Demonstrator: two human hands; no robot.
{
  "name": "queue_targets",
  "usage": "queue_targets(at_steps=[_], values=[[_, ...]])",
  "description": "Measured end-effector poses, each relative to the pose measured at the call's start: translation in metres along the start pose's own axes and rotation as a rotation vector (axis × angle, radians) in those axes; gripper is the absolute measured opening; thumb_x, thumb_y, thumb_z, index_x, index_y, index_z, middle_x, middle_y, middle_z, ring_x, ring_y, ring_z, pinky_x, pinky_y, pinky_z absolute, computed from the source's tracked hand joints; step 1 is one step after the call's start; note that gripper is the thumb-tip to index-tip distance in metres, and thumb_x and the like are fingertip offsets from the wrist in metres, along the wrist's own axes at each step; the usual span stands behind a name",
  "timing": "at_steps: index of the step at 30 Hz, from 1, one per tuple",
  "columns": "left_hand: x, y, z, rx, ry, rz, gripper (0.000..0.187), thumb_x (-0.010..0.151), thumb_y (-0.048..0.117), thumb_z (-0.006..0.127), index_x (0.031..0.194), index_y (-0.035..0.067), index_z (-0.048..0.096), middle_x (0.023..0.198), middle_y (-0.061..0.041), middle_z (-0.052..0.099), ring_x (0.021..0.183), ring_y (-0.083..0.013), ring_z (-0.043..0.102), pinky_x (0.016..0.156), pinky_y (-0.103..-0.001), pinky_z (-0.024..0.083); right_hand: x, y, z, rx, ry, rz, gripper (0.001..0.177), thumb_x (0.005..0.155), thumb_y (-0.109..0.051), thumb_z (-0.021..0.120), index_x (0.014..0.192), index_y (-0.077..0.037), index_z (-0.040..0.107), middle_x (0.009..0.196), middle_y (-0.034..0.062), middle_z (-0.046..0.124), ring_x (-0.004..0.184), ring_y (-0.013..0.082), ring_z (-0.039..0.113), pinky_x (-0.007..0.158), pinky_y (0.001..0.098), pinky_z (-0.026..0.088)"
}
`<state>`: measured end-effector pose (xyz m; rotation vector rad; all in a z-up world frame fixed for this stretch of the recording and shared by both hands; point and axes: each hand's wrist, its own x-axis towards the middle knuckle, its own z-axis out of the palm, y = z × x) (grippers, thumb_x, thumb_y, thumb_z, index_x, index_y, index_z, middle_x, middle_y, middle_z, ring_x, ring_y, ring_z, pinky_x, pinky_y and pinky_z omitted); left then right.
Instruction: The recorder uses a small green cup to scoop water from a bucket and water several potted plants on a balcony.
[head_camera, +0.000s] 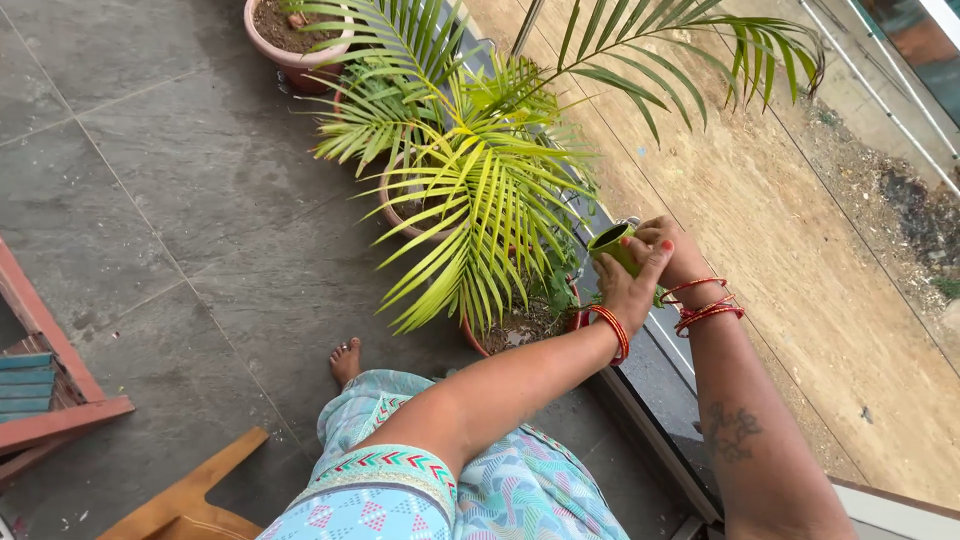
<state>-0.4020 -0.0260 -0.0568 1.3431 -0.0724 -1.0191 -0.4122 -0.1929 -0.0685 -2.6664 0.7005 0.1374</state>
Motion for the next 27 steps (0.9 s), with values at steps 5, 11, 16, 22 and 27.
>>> queue_targets(at_steps=[5, 11, 16, 22, 27], values=[[-0.014, 0.001, 0.006, -0.059, 0.018, 0.110, 0.158, 0.058, 0.104, 0.037, 0.157, -0.009, -0.011, 0.164, -0.035, -0.013, 0.155, -0.0454, -0.004, 0.124, -0.051, 0.014, -0.021, -0.015, -0.006, -0.004, 0.096, -0.087, 0.034, 0.095, -0.035, 0.066, 0.100, -0.005, 0.079, 0.119, 0.0129, 0.070, 0.102, 0.0302, 0.068, 0.088, 0.0414, 0.055], [-0.021, -0.019, 0.019, -0.070, -0.007, 0.015, 0.156, 0.060, 0.104, 0.034, 0.157, -0.009, -0.013, 0.165, -0.035, -0.013, 0.156, -0.0434, -0.005, 0.124, -0.050, 0.008, -0.027, 0.002, 0.003, -0.125, 0.023, -0.106, 0.029, 0.093, -0.030, 0.067, 0.101, -0.005, 0.080, 0.114, 0.0160, 0.070, 0.101, 0.0328, 0.068, 0.089, 0.0420, 0.054], [-0.027, -0.029, 0.024, -0.095, -0.004, 0.035, 0.157, 0.061, 0.103, 0.039, 0.156, -0.011, -0.013, 0.164, -0.036, -0.015, 0.156, -0.0433, -0.007, 0.125, -0.049, 0.008, -0.046, 0.002, 0.004, -0.097, 0.048, -0.165, 0.028, 0.094, -0.029, 0.068, 0.100, -0.005, 0.079, 0.112, 0.0150, 0.071, 0.103, 0.0322, 0.068, 0.090, 0.0412, 0.056], [-0.036, -0.040, 0.032, -0.090, -0.015, 0.070, 0.158, 0.060, 0.103, 0.038, 0.155, -0.011, -0.016, 0.163, -0.036, -0.017, 0.156, -0.0429, -0.006, 0.126, -0.046, 0.012, -0.068, -0.011, -0.002, -0.138, -0.003, -0.074, 0.029, 0.093, -0.031, 0.066, 0.089, -0.005, 0.078, 0.117, 0.0113, 0.070, 0.096, 0.0290, 0.070, 0.084, 0.0417, 0.057], [-0.038, -0.052, 0.036, -0.062, -0.064, -0.037, 0.154, 0.061, 0.102, 0.035, 0.158, -0.007, -0.015, 0.164, -0.034, -0.018, 0.156, -0.0436, -0.008, 0.123, -0.048, 0.012, -0.074, 0.029, 0.017, -0.147, -0.035, -0.138, 0.027, 0.092, -0.031, 0.068, 0.093, -0.006, 0.079, 0.111, 0.0145, 0.069, 0.100, 0.0301, 0.067, 0.086, 0.0406, 0.056]])
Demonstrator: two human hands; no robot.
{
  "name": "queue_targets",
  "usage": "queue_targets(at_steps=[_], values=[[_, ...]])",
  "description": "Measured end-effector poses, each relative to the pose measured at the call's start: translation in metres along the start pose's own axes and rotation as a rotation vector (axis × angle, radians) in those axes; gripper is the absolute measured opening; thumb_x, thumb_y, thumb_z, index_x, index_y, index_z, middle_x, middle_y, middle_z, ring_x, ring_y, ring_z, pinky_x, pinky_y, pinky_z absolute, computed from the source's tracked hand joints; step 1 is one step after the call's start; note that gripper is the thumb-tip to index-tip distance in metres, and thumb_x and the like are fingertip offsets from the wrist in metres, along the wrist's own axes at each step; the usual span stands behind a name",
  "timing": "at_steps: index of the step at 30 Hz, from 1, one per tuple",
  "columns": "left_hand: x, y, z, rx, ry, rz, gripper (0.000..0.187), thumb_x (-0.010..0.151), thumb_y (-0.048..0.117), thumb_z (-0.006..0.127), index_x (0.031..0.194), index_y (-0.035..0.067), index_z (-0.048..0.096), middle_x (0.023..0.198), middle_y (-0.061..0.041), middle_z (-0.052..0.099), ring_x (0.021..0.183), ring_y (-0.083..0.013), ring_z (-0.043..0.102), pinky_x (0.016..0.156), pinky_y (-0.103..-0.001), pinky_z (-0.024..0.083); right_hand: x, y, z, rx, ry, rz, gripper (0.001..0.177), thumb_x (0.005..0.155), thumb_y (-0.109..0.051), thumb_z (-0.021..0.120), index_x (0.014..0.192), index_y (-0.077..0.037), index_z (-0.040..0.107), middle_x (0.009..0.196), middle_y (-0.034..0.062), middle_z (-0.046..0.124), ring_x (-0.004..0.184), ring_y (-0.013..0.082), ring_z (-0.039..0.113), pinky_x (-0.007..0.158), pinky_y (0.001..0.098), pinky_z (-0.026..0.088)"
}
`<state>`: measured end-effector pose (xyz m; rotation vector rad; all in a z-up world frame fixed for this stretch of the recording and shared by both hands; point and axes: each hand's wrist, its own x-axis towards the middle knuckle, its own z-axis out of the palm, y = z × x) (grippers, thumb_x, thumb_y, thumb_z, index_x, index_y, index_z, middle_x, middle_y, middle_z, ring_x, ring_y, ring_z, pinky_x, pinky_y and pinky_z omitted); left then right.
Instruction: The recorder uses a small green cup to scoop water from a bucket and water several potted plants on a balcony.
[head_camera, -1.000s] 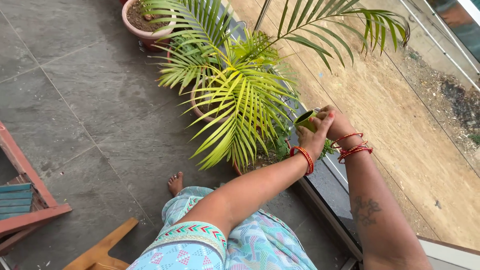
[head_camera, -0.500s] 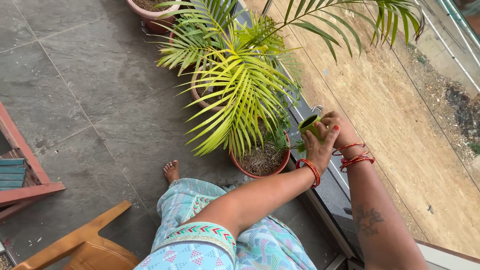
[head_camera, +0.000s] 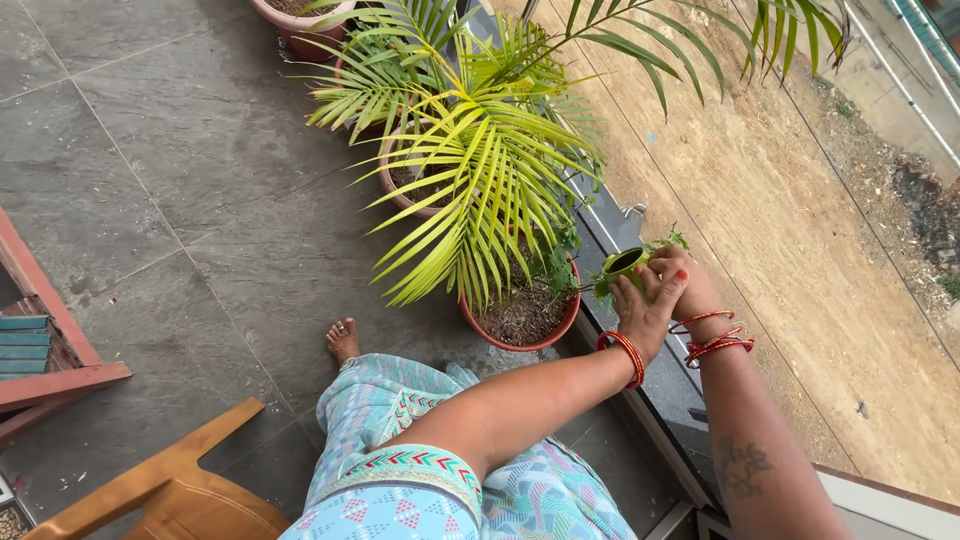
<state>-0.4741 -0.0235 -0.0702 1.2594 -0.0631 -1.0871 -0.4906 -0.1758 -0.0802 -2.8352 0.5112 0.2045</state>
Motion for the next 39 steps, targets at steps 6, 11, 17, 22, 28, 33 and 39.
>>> queue_targets(at_steps=[6, 11, 17, 22, 28, 33, 39], values=[[-0.021, 0.029, -0.010, 0.030, -0.011, 0.072, 0.153, 0.059, 0.101, 0.036, 0.157, -0.004, -0.016, 0.164, -0.032, -0.017, 0.155, -0.0415, -0.003, 0.122, -0.046, 0.018, -0.010, -0.056, -0.032, 0.026, 0.082, 0.057, 0.029, 0.092, -0.032, 0.067, 0.095, -0.005, 0.078, 0.119, 0.0124, 0.068, 0.099, 0.0293, 0.069, 0.085, 0.0405, 0.057], [-0.010, 0.004, -0.004, 0.017, -0.012, 0.025, 0.150, 0.065, 0.101, 0.037, 0.159, -0.004, -0.013, 0.165, -0.033, -0.018, 0.157, -0.0417, -0.006, 0.125, -0.046, 0.014, -0.010, -0.033, -0.013, -0.034, 0.005, 0.080, 0.027, 0.091, -0.031, 0.069, 0.096, -0.007, 0.079, 0.120, 0.0133, 0.066, 0.101, 0.0306, 0.068, 0.085, 0.0424, 0.056], [-0.013, 0.015, -0.015, 0.072, 0.008, 0.035, 0.151, 0.062, 0.100, 0.037, 0.159, -0.004, -0.012, 0.165, -0.033, -0.015, 0.156, -0.0432, -0.001, 0.123, -0.046, 0.020, -0.006, -0.018, 0.007, 0.062, 0.092, 0.053, 0.029, 0.089, -0.033, 0.072, 0.094, -0.005, 0.079, 0.118, 0.0133, 0.068, 0.104, 0.0305, 0.067, 0.089, 0.0412, 0.056], [0.009, 0.010, -0.023, 0.152, 0.088, 0.199, 0.147, 0.069, 0.097, 0.043, 0.161, -0.006, -0.008, 0.167, -0.034, -0.013, 0.157, -0.0445, -0.009, 0.125, -0.052, 0.006, -0.002, -0.032, 0.016, 0.223, 0.293, 0.145, 0.029, 0.093, -0.034, 0.069, 0.101, -0.007, 0.077, 0.122, 0.0125, 0.067, 0.102, 0.0315, 0.067, 0.085, 0.0419, 0.053], [0.017, 0.047, -0.055, 0.275, 0.130, 0.448, 0.146, 0.069, 0.090, 0.055, 0.164, -0.003, -0.005, 0.170, -0.031, -0.007, 0.159, -0.0456, -0.009, 0.125, -0.054, 0.006, 0.024, -0.039, 0.041, 0.642, 0.502, 0.141, 0.030, 0.100, -0.031, 0.068, 0.095, -0.002, 0.077, 0.121, 0.0129, 0.072, 0.114, 0.0237, 0.066, 0.092, 0.0358, 0.053], [0.020, 0.076, -0.084, 0.498, 0.226, 0.581, 0.148, 0.070, 0.083, 0.064, 0.166, -0.003, -0.008, 0.171, -0.034, -0.010, 0.158, -0.0503, -0.008, 0.126, -0.056, 0.008, 0.057, -0.088, 0.049, 0.907, 0.627, -0.050, 0.029, 0.106, -0.026, 0.064, 0.103, 0.003, 0.070, 0.144, 0.0136, 0.059, 0.128, 0.0223, 0.059, 0.106, 0.0341, 0.048], [-0.002, 0.125, -0.144, 0.591, 0.451, 0.681, 0.147, 0.070, 0.072, 0.075, 0.167, -0.002, -0.008, 0.172, -0.034, -0.005, 0.160, -0.0506, -0.003, 0.126, -0.058, 0.011, 0.100, -0.191, 0.031, 1.544, 0.450, -0.158, 0.038, 0.102, -0.023, 0.063, 0.136, -0.007, 0.061, 0.153, 0.0105, 0.050, 0.136, 0.0207, 0.050, 0.112, 0.0323, 0.041]])
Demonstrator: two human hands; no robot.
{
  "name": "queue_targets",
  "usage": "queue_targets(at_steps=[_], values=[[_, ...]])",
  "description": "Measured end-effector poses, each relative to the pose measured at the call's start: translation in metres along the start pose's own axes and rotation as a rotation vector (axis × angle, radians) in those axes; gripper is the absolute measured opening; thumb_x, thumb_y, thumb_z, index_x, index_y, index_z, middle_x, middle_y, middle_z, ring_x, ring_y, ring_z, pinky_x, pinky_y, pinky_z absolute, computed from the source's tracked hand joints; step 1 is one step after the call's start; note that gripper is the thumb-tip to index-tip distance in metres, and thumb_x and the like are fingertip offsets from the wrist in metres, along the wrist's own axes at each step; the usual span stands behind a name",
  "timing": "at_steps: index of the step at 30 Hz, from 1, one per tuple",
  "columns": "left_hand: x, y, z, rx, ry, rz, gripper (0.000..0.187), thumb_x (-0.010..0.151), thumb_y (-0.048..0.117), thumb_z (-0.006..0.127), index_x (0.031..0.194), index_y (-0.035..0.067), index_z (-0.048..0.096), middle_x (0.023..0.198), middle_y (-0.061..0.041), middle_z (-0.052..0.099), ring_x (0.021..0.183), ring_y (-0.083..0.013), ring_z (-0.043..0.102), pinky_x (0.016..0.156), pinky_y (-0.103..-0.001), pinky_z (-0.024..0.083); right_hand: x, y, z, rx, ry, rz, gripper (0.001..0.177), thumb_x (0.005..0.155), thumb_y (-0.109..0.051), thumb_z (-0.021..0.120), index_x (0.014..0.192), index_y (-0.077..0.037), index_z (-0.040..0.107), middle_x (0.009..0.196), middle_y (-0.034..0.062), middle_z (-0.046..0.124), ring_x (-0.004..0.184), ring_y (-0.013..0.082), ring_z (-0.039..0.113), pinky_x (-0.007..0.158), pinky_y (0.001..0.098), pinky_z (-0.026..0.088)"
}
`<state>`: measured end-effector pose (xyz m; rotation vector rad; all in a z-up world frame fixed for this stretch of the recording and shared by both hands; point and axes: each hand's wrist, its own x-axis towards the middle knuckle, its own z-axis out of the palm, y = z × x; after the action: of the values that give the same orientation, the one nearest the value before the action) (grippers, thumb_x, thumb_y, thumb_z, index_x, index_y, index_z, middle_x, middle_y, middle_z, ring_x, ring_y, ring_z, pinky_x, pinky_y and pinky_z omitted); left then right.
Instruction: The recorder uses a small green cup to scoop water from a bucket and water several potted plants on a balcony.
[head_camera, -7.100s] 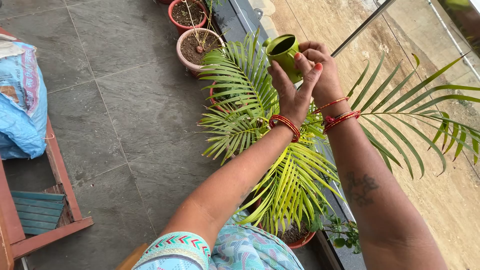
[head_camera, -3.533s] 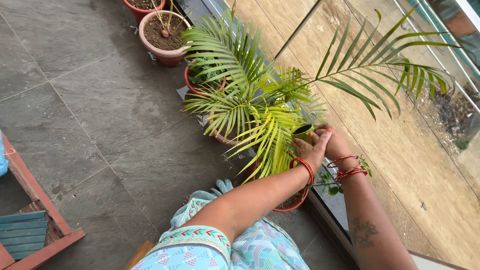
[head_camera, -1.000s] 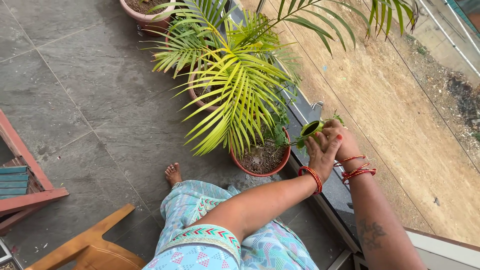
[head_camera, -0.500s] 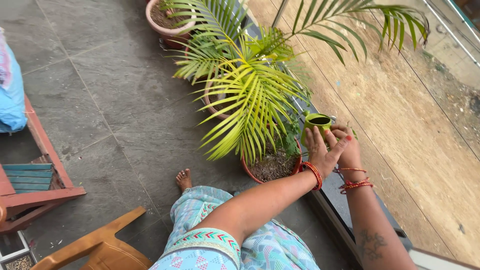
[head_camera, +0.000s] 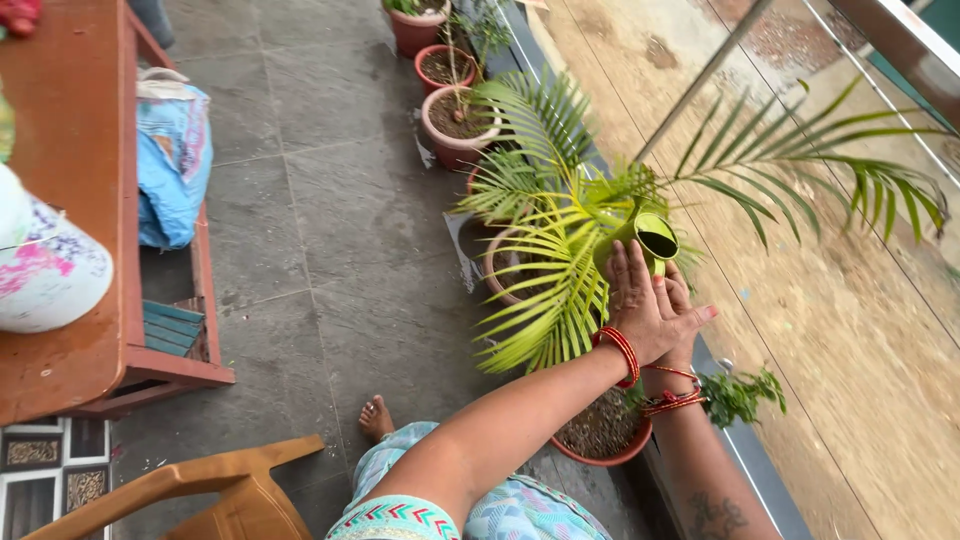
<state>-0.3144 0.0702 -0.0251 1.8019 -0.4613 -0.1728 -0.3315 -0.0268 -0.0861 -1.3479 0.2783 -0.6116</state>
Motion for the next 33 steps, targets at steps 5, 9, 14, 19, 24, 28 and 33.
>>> queue_targets(at_steps=[5, 9, 14, 19, 24, 28, 33], values=[[0.023, -0.015, -0.066, 0.066, 0.126, -0.030, 0.142, 0.073, 0.061, 0.079, 0.166, -0.001, -0.009, 0.170, -0.036, -0.006, 0.157, -0.0533, -0.004, 0.125, -0.059, 0.010, 0.041, 0.058, 0.049, -0.110, -0.137, -0.112, 0.030, 0.107, -0.021, 0.062, 0.115, 0.007, 0.065, 0.163, 0.0111, 0.043, 0.145, 0.0240, 0.048, 0.115, 0.0355, 0.042], [0.039, -0.039, -0.129, 0.081, 0.271, -0.036, 0.139, 0.073, 0.052, 0.081, 0.165, -0.002, -0.008, 0.168, -0.038, -0.005, 0.156, -0.0557, -0.004, 0.126, -0.060, 0.009, 0.047, 0.056, 0.142, 0.104, -0.262, 0.067, 0.029, 0.102, -0.019, 0.061, 0.117, 0.006, 0.067, 0.167, 0.0106, 0.035, 0.145, 0.0248, 0.046, 0.115, 0.0383, 0.042], [0.053, -0.075, -0.229, 0.109, 0.399, -0.077, 0.137, 0.074, 0.048, 0.082, 0.163, -0.001, -0.009, 0.167, -0.039, -0.004, 0.155, -0.0568, -0.004, 0.125, -0.060, 0.011, 0.063, 0.111, 0.244, -0.047, -0.446, -0.066, 0.035, 0.103, -0.018, 0.060, 0.127, 0.007, 0.064, 0.164, 0.0168, 0.040, 0.147, 0.0277, 0.046, 0.118, 0.0404, 0.040], [0.066, -0.115, -0.340, 0.084, 0.564, -0.078, 0.136, 0.074, 0.046, 0.083, 0.163, -0.001, -0.008, 0.166, -0.040, -0.004, 0.154, -0.0583, -0.002, 0.125, -0.060, 0.017, 0.051, 0.117, 0.394, -0.048, -0.642, -0.065, 0.041, 0.103, -0.020, 0.058, 0.135, 0.005, 0.062, 0.160, 0.0166, 0.044, 0.145, 0.0286, 0.047, 0.116, 0.0406, 0.042], [0.060, -0.147, -0.449, 0.072, 0.756, -0.069, 0.133, 0.076, 0.043, 0.082, 0.164, -0.001, -0.007, 0.167, -0.041, -0.004, 0.155, -0.0599, -0.001, 0.124, -0.061, 0.019, 0.003, 0.089, 0.526, 0.090, -0.859, 0.089, 0.043, 0.101, -0.025, 0.057, 0.133, 0.005, 0.061, 0.157, 0.0134, 0.045, 0.138, 0.0304, 0.052, 0.108, 0.0418, 0.048], [0.043, -0.164, -0.522, 0.102, 0.916, -0.089, 0.130, 0.077, 0.042, 0.082, 0.164, -0.001, -0.005, 0.166, -0.041, -0.002, 0.154, -0.0598, 0.000, 0.125, -0.062, 0.017, -0.022, 0.104, 0.602, 0.006, -0.948, 0.124, 0.037, 0.100, -0.025, 0.057, 0.125, 0.001, 0.067, 0.150, 0.0127, 0.051, 0.125, 0.0288, 0.059, 0.095, 0.0390, 0.054], [0.018, -0.170, -0.600, 0.087, 1.087, -0.140, 0.125, 0.080, 0.038, 0.078, 0.163, 0.000, -0.006, 0.166, -0.040, -0.005, 0.154, -0.0586, -0.008, 0.122, -0.065, 0.011, -0.062, 0.087, 0.687, -0.089, -1.074, -0.043, 0.032, 0.101, -0.025, 0.060, 0.104, 0.003, 0.073, 0.147, 0.0149, 0.057, 0.119, 0.0234, 0.062, 0.089, 0.0332, 0.053]])
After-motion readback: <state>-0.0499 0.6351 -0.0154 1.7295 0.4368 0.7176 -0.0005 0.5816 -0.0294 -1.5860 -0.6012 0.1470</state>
